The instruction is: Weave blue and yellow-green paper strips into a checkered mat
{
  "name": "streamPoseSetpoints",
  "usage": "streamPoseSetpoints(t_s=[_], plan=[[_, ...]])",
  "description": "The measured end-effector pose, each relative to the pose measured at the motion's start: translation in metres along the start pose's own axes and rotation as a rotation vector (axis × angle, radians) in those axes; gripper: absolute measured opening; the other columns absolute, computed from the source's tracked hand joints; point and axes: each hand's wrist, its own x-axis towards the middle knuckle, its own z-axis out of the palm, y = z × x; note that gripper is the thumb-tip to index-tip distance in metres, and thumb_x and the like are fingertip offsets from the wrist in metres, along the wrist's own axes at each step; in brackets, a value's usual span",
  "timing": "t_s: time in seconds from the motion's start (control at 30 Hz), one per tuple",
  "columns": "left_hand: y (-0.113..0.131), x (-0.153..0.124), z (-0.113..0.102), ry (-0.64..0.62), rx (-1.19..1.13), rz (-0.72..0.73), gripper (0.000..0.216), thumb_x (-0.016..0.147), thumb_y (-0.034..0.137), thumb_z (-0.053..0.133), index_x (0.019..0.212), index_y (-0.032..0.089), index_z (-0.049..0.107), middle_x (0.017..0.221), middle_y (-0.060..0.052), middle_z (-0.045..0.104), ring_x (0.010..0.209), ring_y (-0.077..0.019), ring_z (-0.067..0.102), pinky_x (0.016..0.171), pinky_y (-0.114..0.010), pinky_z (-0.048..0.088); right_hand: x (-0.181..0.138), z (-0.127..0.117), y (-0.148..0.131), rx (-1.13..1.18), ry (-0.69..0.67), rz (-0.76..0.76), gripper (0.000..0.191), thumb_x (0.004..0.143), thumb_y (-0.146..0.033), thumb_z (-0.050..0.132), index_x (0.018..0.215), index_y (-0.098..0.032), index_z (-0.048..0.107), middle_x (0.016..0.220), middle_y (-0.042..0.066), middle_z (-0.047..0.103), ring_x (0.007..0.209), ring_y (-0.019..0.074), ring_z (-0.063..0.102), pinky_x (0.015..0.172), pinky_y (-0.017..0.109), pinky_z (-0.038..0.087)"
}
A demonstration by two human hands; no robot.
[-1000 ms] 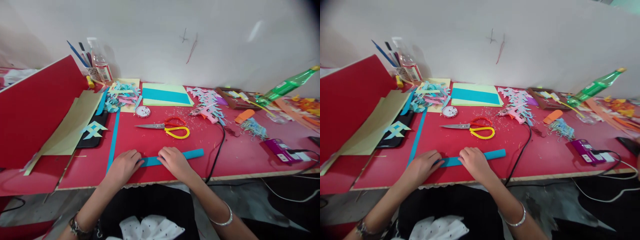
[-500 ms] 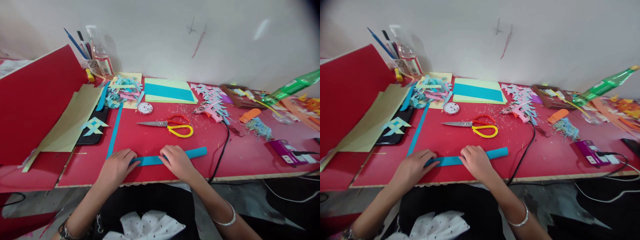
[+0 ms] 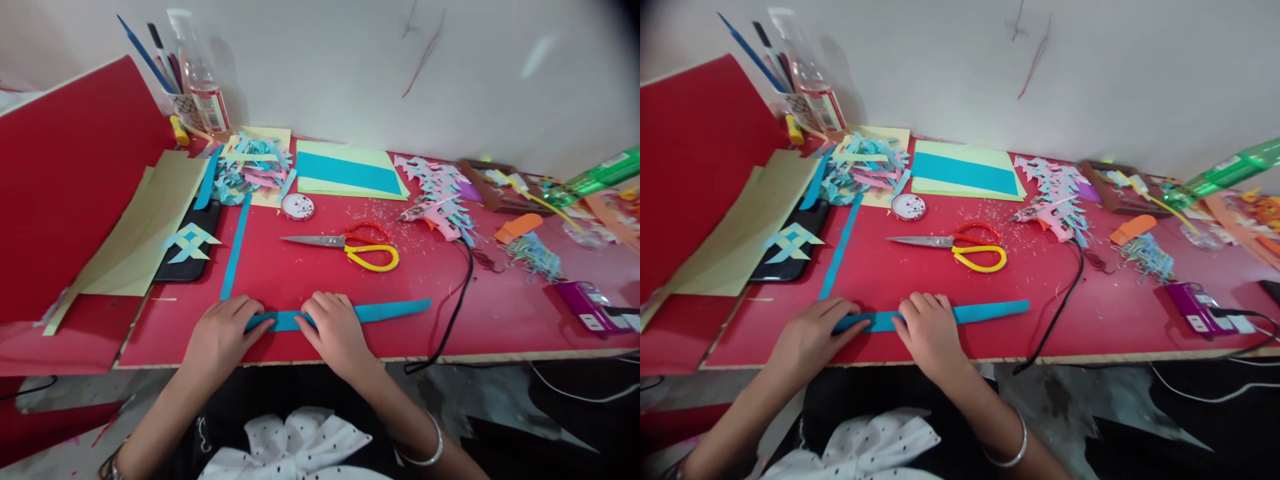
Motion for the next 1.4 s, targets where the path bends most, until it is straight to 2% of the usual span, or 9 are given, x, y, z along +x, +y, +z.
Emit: streamPoseSetpoints(t_s=[0.37,0.77,0.9,0.97,1.0,1.07,1.17,1.27,1.4], plan=[[-0.002,-0.002,0.001,0.019,0.024,-0.027,0.026,0.087,0.034,0.035,0.080,0.017,0.054,0.078,-0.003,0.061,0.067,-0.0151,0.057,0.057,-0.024,0.040,0.000,0.002,0.001,-0.035,0.020,-0.004,0.015,0.086,-0.026,0.042,0.077,-0.018,0.051,0.074,0.002,0.054,0.071,0.0150,0.046,0.066,0.028,0.026],[-0.002,0.003,-0.006,-0.090,-0.023,-0.047,0.023,0.088,0.025,0.032,0.085,0.017,0.053,0.082,-0.003,0.057,0.068,-0.0128,0.056,0.060,-0.023,0.044,0.002,0.003,-0.001,-0.086,-0.002,0.018,0.012,0.085,-0.025,0.045,0.076,-0.018,0.050,0.074,0.002,0.054,0.072,0.0153,0.047,0.065,0.028,0.026],[0.003,-0.005,-0.004,-0.039,0.107,0.031,0.027,0.086,0.016,0.030,0.098,0.017,0.054,0.096,-0.008,0.056,0.086,-0.0195,0.055,0.072,-0.031,0.045,0.002,0.005,-0.002,-0.082,0.009,0.044,0.010,0.084,-0.027,0.047,0.078,-0.019,0.049,0.076,0.002,0.054,0.073,0.0159,0.047,0.066,0.028,0.027],[0.014,-0.012,-0.002,0.001,0.224,0.095,0.036,0.083,0.010,0.030,0.110,0.020,0.051,0.111,-0.010,0.054,0.099,-0.0244,0.050,0.079,-0.039,0.041,0.001,0.005,-0.002,-0.081,0.005,0.045,0.011,0.084,-0.028,0.046,0.078,-0.019,0.049,0.076,0.002,0.054,0.074,0.0163,0.047,0.067,0.029,0.027],[0.021,-0.016,-0.001,0.010,0.250,0.136,0.039,0.083,0.009,0.030,0.115,0.020,0.049,0.115,-0.009,0.054,0.101,-0.0238,0.049,0.084,-0.040,0.038,0.001,0.005,-0.002,-0.081,0.003,0.044,0.012,0.084,-0.028,0.046,0.078,-0.019,0.049,0.076,0.002,0.054,0.074,0.0166,0.047,0.068,0.029,0.027],[0.035,-0.022,0.002,0.033,0.257,0.225,0.038,0.086,0.017,0.031,0.120,0.019,0.046,0.119,-0.008,0.053,0.104,-0.0217,0.049,0.090,-0.038,0.035,0.001,0.004,-0.002,-0.081,-0.005,0.046,0.009,0.084,-0.026,0.046,0.078,-0.019,0.049,0.077,0.002,0.055,0.076,0.0169,0.047,0.068,0.029,0.027],[0.048,-0.028,0.006,0.047,0.251,0.264,0.043,0.087,0.034,0.031,0.124,0.016,0.044,0.125,-0.008,0.049,0.113,-0.0216,0.043,0.097,-0.038,0.029,0.001,0.003,-0.003,-0.080,-0.007,0.048,0.007,0.084,-0.024,0.046,0.078,-0.019,0.049,0.077,0.003,0.055,0.076,0.0171,0.048,0.069,0.029,0.027],[0.048,-0.031,0.011,0.022,0.245,0.271,0.052,0.084,0.046,0.032,0.124,0.015,0.045,0.127,-0.008,0.048,0.117,-0.0226,0.040,0.100,-0.038,0.027,0.001,0.004,-0.003,-0.082,0.003,0.047,0.011,0.084,-0.027,0.046,0.077,-0.019,0.049,0.076,0.002,0.055,0.076,0.0169,0.048,0.069,0.029,0.027],[0.043,-0.034,0.013,-0.017,0.250,0.231,0.055,0.081,0.051,0.038,0.126,0.018,0.043,0.130,-0.006,0.044,0.118,-0.0252,0.037,0.099,-0.042,0.028,0.001,0.005,-0.002,-0.073,0.016,0.044,0.012,0.084,-0.028,0.046,0.078,-0.019,0.050,0.077,0.002,0.055,0.075,0.0166,0.048,0.069,0.029,0.027]])
